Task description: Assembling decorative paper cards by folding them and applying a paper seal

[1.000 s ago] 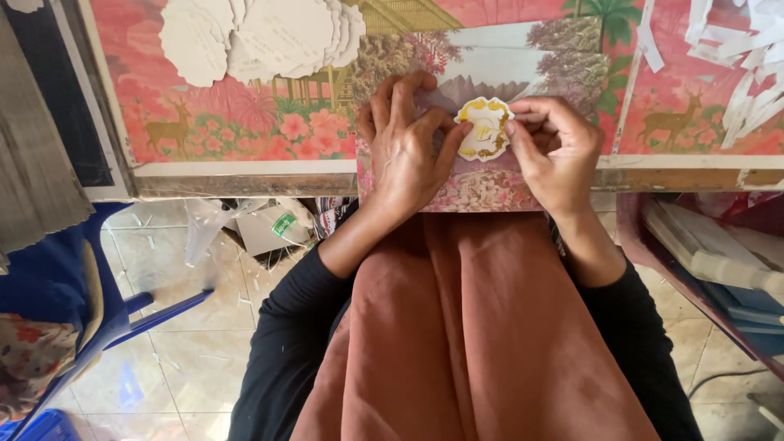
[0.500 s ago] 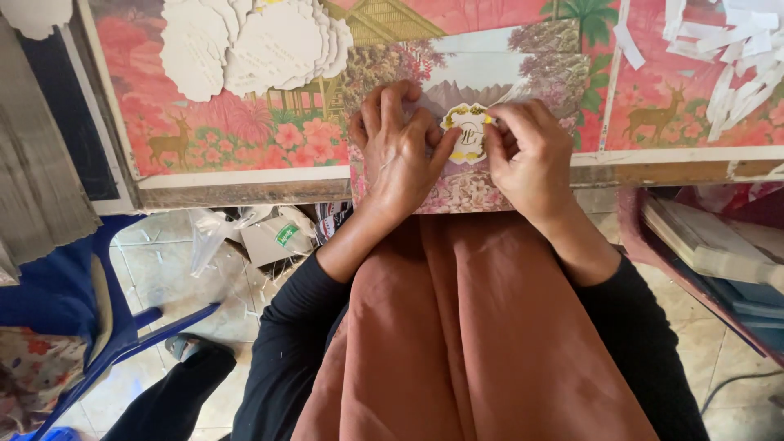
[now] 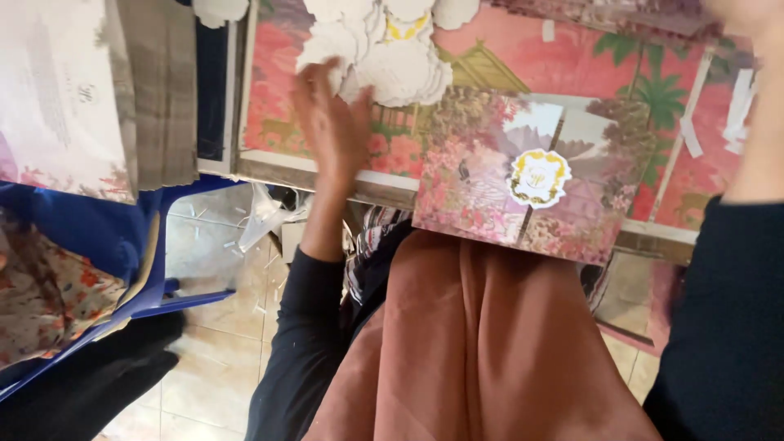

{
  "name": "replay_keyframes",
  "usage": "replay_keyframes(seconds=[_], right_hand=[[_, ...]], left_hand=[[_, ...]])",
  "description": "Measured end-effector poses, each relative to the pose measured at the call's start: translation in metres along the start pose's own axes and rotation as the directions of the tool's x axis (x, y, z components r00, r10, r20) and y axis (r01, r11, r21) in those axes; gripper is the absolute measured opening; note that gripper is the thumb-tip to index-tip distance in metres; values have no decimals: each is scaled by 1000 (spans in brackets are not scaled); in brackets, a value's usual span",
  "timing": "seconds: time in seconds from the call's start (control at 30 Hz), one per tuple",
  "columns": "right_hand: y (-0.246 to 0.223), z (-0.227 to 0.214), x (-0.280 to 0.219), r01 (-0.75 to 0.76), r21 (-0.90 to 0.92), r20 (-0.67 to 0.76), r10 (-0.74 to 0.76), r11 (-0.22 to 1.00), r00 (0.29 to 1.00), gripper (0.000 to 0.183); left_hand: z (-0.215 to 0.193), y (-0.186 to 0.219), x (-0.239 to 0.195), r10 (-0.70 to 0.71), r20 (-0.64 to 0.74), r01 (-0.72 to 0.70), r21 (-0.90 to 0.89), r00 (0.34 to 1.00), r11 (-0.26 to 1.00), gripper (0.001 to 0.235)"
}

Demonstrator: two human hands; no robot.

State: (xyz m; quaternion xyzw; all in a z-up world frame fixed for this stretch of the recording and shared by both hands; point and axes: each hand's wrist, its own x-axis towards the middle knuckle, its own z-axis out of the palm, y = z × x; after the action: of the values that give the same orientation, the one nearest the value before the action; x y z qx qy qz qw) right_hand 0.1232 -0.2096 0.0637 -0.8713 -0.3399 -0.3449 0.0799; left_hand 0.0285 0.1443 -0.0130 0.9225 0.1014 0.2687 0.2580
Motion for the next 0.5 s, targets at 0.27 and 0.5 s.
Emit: replay_keyframes(seconds=[0.27,0.5], right_hand=[[-70,-47,-15,61,-144,-22,-65,988,998,40],[-135,-73,-84,-23,-51,445,44,998,894,47]], left_hand=[[-27,-46,24,-222,50,216,108,974,970,63],[-34,-56,2,-81,-228,89,24,970,996,35]])
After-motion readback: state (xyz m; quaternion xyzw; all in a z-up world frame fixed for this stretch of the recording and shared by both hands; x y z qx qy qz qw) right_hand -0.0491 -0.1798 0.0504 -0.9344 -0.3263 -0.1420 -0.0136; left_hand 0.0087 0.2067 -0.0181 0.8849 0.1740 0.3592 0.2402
